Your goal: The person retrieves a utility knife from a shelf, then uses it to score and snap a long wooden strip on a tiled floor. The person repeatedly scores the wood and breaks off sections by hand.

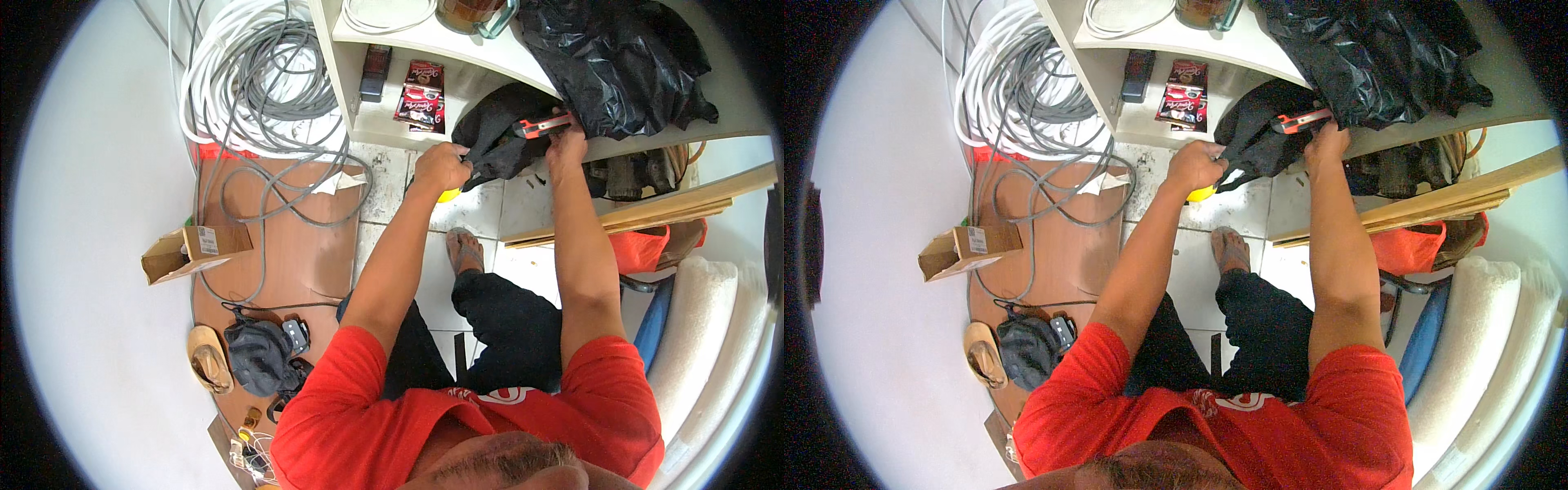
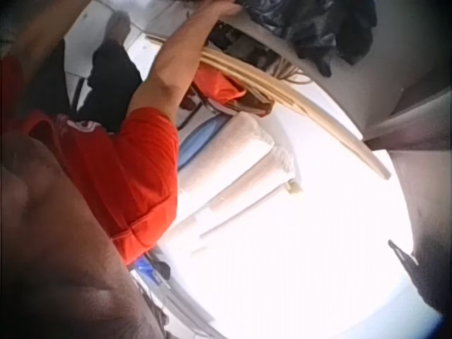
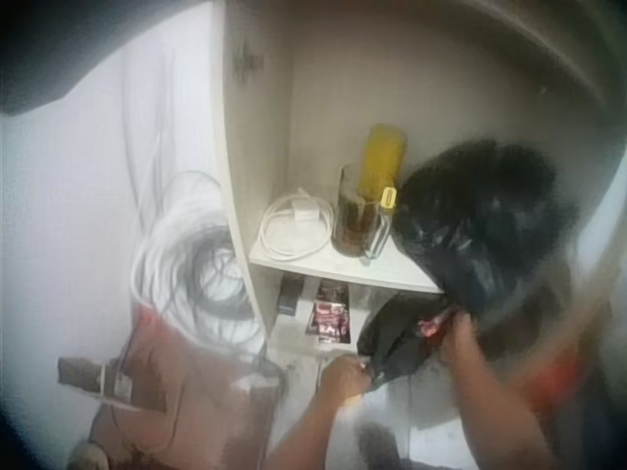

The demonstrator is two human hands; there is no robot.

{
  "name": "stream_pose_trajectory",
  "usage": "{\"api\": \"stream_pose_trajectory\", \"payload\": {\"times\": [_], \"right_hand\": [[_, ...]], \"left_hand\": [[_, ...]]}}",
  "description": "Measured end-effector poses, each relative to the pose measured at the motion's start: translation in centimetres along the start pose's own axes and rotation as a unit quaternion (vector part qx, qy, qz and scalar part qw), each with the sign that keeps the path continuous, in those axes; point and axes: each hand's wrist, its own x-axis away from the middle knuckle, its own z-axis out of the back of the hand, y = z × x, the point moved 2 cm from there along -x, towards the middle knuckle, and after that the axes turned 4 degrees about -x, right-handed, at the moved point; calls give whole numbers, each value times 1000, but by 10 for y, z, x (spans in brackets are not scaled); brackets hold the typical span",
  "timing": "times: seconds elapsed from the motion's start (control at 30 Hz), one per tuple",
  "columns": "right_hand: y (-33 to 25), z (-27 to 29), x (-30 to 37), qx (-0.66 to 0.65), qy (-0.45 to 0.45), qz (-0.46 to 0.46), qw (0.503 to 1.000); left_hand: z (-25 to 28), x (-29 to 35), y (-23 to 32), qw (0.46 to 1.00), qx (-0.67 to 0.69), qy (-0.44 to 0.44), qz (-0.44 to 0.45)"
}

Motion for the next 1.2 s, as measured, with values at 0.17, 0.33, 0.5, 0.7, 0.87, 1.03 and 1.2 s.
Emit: {"api": "stream_pose_trajectory", "payload": {"times": [0.17, 0.33, 0.5, 0.7, 0.87, 1.03, 1.2], "right_hand": [[17, 10, -39, 119, 89, 16, 989], [19, 0, -93, 729, -32, 188, 657], [28, -8, -111, 821, -61, 47, 566], [28, -23, -94, 817, -85, 7, 571], [30, -25, -95, 822, -103, 19, 560], [30, -19, -90, 831, -137, 58, 536], [11, -42, -31, 817, -139, 162, 536]], "left_hand": [[-4, -2, -3, 999, -10, 37, -28], [3, 2, 3, 999, -25, 35, -30], [5, 0, 2, 1000, -11, 7, -15], [14, 4, 2, 1000, -20, -18, 1], [5, -2, -3, 999, -31, 9, -30], [11, 3, 9, 999, -28, -6, -23], [2, -3, -2, 998, -23, 14, -50]]}}
